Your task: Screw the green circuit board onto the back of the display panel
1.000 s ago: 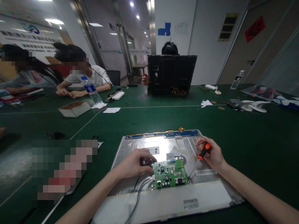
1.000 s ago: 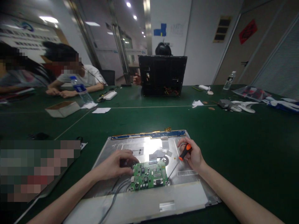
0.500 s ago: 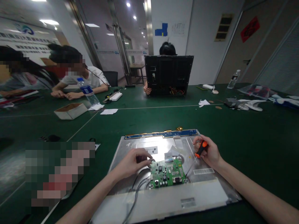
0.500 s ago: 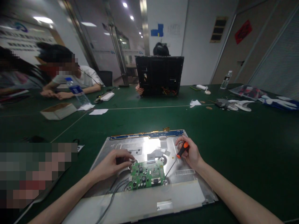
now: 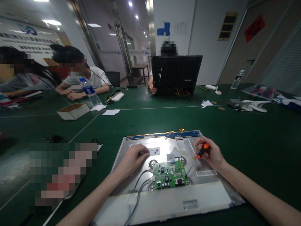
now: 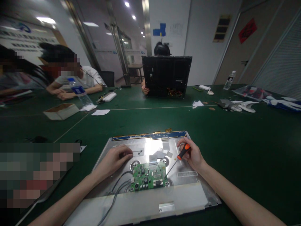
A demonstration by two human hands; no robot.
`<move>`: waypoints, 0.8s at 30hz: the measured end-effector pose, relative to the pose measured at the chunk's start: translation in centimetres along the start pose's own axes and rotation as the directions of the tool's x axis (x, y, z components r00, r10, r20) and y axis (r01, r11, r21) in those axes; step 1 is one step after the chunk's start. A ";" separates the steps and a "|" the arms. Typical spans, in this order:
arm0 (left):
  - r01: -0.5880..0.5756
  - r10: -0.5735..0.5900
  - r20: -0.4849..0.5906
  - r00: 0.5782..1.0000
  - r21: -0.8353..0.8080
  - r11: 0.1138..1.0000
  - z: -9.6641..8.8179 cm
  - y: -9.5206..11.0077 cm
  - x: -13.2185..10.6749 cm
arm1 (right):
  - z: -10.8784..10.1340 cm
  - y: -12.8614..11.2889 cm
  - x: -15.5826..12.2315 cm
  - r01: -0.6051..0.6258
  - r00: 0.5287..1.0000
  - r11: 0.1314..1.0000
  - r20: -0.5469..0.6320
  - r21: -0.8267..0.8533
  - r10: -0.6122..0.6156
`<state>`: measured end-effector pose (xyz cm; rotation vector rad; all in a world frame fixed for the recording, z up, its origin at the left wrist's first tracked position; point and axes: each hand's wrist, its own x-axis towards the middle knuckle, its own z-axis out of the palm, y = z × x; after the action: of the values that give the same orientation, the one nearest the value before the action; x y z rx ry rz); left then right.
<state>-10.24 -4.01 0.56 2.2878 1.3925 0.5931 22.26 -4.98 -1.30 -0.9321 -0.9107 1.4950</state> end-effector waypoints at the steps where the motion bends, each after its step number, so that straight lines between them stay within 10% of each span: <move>1: -0.012 0.012 0.013 1.000 0.000 1.000 -0.1 0.0 0.0 | 0.0 0.0 0.0 -0.001 1.000 1.000 -0.001 0.000 0.001; 10: -0.086 0.086 0.119 0.989 0.000 0.996 -0.8 -0.1 0.4 | 1.0 -0.7 0.7 -0.034 0.999 0.999 0.005 0.012 0.034; 24: -0.084 0.093 0.142 0.986 -0.066 0.994 -0.2 0.5 0.7 | 7.9 2.6 6.1 -0.134 0.971 0.991 0.202 0.028 0.125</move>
<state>-9.75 -3.58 1.08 2.3048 1.1951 0.4782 13.47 0.34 -1.04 -0.8346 -0.9736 1.7371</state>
